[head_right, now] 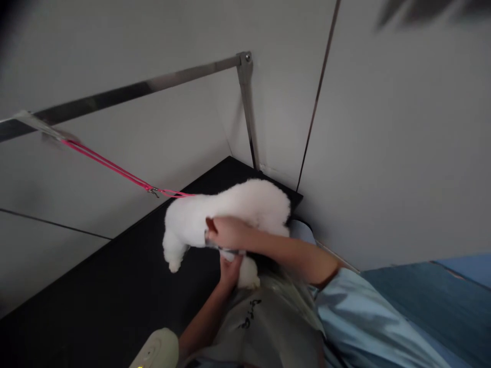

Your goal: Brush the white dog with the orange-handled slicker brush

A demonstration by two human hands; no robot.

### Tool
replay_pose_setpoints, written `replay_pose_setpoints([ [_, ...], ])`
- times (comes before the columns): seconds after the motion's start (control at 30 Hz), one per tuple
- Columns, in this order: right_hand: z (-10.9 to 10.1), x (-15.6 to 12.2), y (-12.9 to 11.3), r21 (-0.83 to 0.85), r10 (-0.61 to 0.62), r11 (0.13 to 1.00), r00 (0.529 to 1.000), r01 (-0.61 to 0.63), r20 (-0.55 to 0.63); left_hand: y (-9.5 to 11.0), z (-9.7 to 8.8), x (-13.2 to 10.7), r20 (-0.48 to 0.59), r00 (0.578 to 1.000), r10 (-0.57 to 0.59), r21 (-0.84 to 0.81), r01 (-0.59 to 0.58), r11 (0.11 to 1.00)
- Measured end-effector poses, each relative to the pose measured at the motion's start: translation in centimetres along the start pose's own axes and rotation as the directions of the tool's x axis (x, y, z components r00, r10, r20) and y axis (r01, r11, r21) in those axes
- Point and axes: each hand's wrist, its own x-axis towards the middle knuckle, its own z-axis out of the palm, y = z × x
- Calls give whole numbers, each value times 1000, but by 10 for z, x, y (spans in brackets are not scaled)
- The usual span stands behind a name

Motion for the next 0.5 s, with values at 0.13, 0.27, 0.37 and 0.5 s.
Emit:
replay_pose_setpoints([
  [0.13,5,9,-7,-51,-14,999,975,3,-222,-4,10,-1,-29,996,88,73,-85,994],
  [0.27,-5,16,3,-28,-43,999,998,41,-55,-6,13,0,23,996,82,120,-84,989],
  [0.37,-27,3,27,59,-14,997,903,43,-429,4,18,-6,-26,992,126,103,-123,987],
  [0.5,-22,-67,73,347,133,912,642,220,-755,38,34,-16,-70,988,134,77,-129,989],
])
